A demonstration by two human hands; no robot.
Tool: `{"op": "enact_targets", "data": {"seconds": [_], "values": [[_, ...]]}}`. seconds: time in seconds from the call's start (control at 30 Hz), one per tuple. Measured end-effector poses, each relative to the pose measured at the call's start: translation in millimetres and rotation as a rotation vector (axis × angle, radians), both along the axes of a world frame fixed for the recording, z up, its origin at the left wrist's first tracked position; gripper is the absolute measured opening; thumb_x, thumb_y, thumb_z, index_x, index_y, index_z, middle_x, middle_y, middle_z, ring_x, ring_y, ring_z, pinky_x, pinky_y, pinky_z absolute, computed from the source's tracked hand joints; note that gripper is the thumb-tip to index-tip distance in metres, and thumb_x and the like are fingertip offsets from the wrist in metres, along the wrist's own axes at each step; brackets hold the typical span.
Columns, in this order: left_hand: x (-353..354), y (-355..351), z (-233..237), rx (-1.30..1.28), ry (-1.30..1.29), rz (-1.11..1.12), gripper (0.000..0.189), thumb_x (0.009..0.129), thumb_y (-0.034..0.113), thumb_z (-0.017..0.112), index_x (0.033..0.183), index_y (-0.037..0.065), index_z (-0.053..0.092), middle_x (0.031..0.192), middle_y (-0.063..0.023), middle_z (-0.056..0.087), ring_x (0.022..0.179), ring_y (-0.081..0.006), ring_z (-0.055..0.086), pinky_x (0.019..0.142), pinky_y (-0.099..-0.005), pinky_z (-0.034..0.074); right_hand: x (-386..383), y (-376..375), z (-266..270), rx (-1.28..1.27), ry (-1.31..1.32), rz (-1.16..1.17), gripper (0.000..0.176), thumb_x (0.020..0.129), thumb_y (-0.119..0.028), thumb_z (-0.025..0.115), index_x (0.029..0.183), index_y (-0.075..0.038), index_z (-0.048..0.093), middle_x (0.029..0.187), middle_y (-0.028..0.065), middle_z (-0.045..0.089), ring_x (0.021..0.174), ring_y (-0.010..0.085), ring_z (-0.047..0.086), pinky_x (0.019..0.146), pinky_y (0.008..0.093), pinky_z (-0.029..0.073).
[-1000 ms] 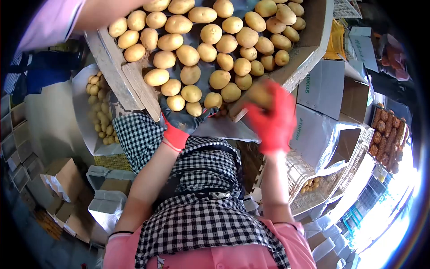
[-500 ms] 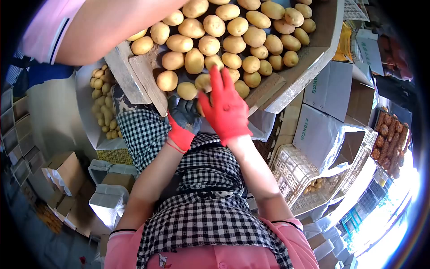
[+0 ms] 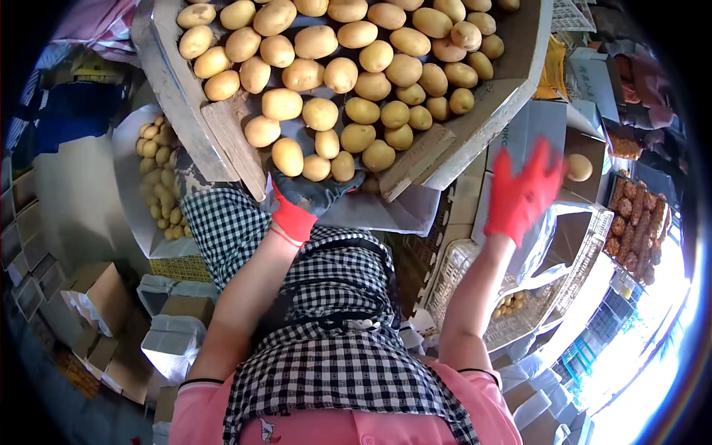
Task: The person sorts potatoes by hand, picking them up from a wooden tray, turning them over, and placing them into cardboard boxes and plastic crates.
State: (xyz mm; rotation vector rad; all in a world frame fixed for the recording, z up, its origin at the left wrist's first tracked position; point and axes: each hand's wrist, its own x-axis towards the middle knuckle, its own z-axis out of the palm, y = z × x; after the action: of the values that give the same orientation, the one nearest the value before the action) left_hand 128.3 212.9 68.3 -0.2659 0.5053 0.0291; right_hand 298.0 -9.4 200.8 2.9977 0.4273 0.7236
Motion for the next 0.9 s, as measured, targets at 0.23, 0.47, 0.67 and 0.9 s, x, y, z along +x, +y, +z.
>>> {"op": "enact_targets", "data": {"seconds": [0.23,0.47,0.67,0.9], "values": [[4.4,6.9,4.3,0.081,-0.060,-0.034,0.079,0.088,0.067,0.046,0.146,0.016,0.035,0.148,-0.0162,0.039,0.132,-0.0456,0.041,0.103,-0.0726,0.031,40.2,140.9,-87.6,-0.202,0.457,0.234,0.051,0.078,-0.023,0.070,0.127,-0.024,0.056,0.108,0.0185,0.061,0.103,0.0399,0.055,0.090,0.0448,0.047],[-3.3,4.0,7.3,0.129,0.101,-0.089,0.075,0.088,0.068,0.045,0.141,0.016,0.040,0.140,-0.0144,0.047,0.128,-0.0435,0.045,0.099,-0.0693,0.038,54.1,-30.0,-6.4,-0.088,-0.120,-0.083,0.067,0.070,-0.026,0.080,0.130,-0.011,0.055,0.117,0.0187,0.063,0.111,0.0364,0.057,0.091,0.0451,0.046],[-18.3,-14.7,-12.9,0.537,0.615,-0.019,0.067,0.093,0.065,0.043,0.143,0.020,0.041,0.147,-0.0046,0.040,0.134,-0.0275,0.040,0.111,-0.0559,0.032,-64.2,130.4,-84.9,0.196,0.458,0.401,0.073,0.077,-0.043,0.071,0.138,-0.011,0.048,0.134,0.0300,0.043,0.124,0.0550,0.038,0.104,0.0623,0.032],[-41.4,-6.7,-23.1,0.623,0.416,0.056,0.057,0.100,0.054,0.043,0.137,0.011,0.047,0.133,-0.0074,0.055,0.120,-0.0216,0.054,0.103,-0.0360,0.044,-107.7,137.3,-114.7,0.362,0.628,0.261,0.080,0.087,-0.040,0.064,0.149,-0.003,0.030,0.143,0.0361,0.033,0.134,0.0596,0.023,0.110,0.0654,0.023]]}}
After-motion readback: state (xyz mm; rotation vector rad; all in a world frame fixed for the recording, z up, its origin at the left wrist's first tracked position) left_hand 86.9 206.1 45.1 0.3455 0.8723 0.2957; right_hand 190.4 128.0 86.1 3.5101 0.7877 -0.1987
